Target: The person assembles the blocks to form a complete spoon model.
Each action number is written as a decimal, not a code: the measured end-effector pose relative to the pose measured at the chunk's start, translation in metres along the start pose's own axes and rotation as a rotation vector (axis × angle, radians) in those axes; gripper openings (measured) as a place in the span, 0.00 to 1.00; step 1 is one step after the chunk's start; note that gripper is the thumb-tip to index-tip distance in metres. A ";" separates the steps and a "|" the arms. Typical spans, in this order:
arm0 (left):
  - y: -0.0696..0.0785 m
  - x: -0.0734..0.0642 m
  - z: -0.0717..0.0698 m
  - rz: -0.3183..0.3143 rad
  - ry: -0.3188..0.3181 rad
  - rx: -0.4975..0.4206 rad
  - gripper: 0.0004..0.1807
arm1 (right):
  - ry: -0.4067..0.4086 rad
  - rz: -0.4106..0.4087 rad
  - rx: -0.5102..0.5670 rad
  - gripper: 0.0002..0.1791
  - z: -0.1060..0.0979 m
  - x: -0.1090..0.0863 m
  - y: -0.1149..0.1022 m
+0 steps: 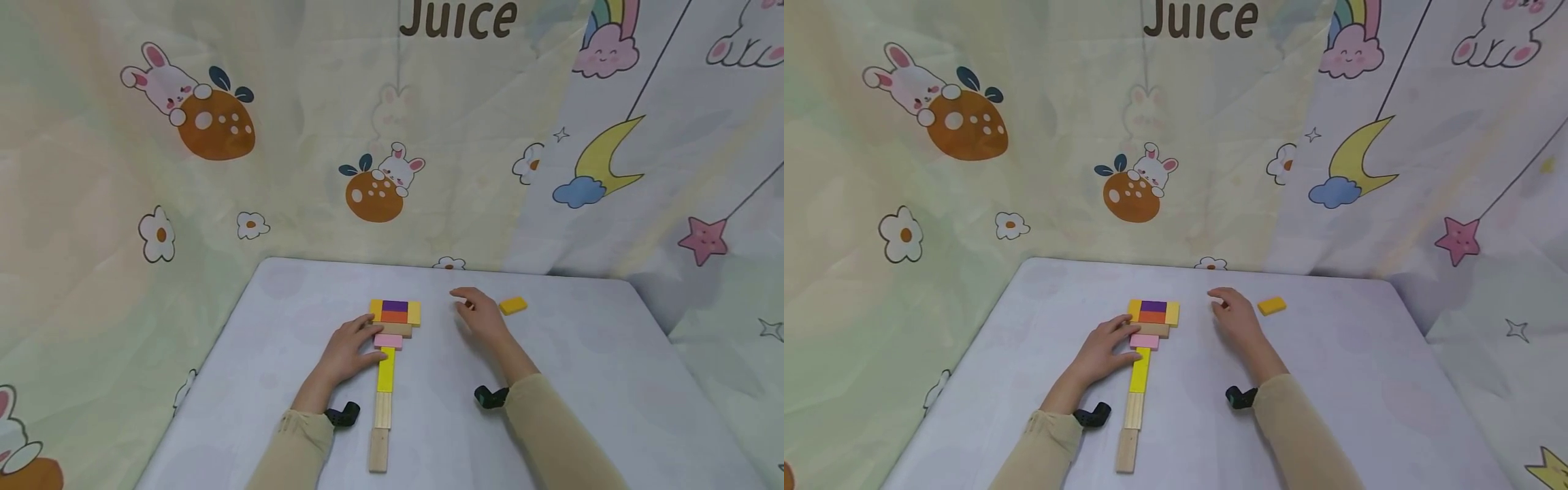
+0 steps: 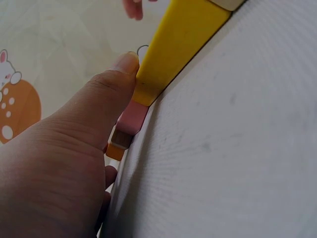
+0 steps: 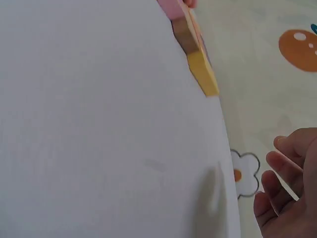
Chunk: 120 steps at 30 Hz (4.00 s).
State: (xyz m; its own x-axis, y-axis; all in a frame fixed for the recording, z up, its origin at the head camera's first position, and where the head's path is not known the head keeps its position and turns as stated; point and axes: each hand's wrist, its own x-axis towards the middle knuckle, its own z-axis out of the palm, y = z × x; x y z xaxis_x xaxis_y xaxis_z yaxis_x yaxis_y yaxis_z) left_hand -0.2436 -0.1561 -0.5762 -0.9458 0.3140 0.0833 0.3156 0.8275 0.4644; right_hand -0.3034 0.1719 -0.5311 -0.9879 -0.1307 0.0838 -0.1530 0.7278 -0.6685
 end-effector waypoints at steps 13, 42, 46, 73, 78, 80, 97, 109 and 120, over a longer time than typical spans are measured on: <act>-0.001 0.001 0.002 0.001 0.005 0.003 0.39 | 0.152 0.203 0.042 0.22 -0.066 -0.027 0.080; 0.001 -0.002 0.001 -0.002 0.008 0.001 0.37 | 0.035 0.228 -0.037 0.31 -0.060 -0.028 0.103; 0.000 -0.001 0.003 -0.004 0.014 0.000 0.37 | 0.047 0.194 -0.050 0.29 -0.058 -0.028 0.105; 0.001 -0.002 0.002 -0.016 0.003 -0.023 0.37 | 0.051 0.133 -0.045 0.23 -0.060 -0.025 0.079; 0.002 -0.002 0.001 -0.014 0.003 -0.023 0.37 | 0.025 0.120 -0.025 0.22 -0.060 -0.018 0.063; 0.002 -0.002 0.001 -0.017 0.001 -0.023 0.37 | 0.020 0.115 -0.017 0.22 -0.057 -0.015 0.058; 0.000 -0.003 0.000 -0.010 0.003 -0.036 0.37 | -0.008 0.122 0.053 0.21 -0.002 0.021 -0.014; -0.005 0.000 0.003 -0.030 -0.012 -0.018 0.39 | -0.059 0.149 0.091 0.20 0.043 0.037 -0.051; -0.005 0.000 0.001 -0.030 -0.009 -0.015 0.39 | -0.113 0.189 0.114 0.18 0.073 0.049 -0.070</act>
State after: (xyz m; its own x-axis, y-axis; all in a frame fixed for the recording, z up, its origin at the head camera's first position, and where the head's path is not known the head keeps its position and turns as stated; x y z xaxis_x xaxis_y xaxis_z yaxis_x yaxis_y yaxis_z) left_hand -0.2448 -0.1595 -0.5795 -0.9541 0.2933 0.0610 0.2857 0.8294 0.4801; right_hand -0.3392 0.0657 -0.5340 -0.9885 -0.0780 -0.1296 0.0449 0.6665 -0.7441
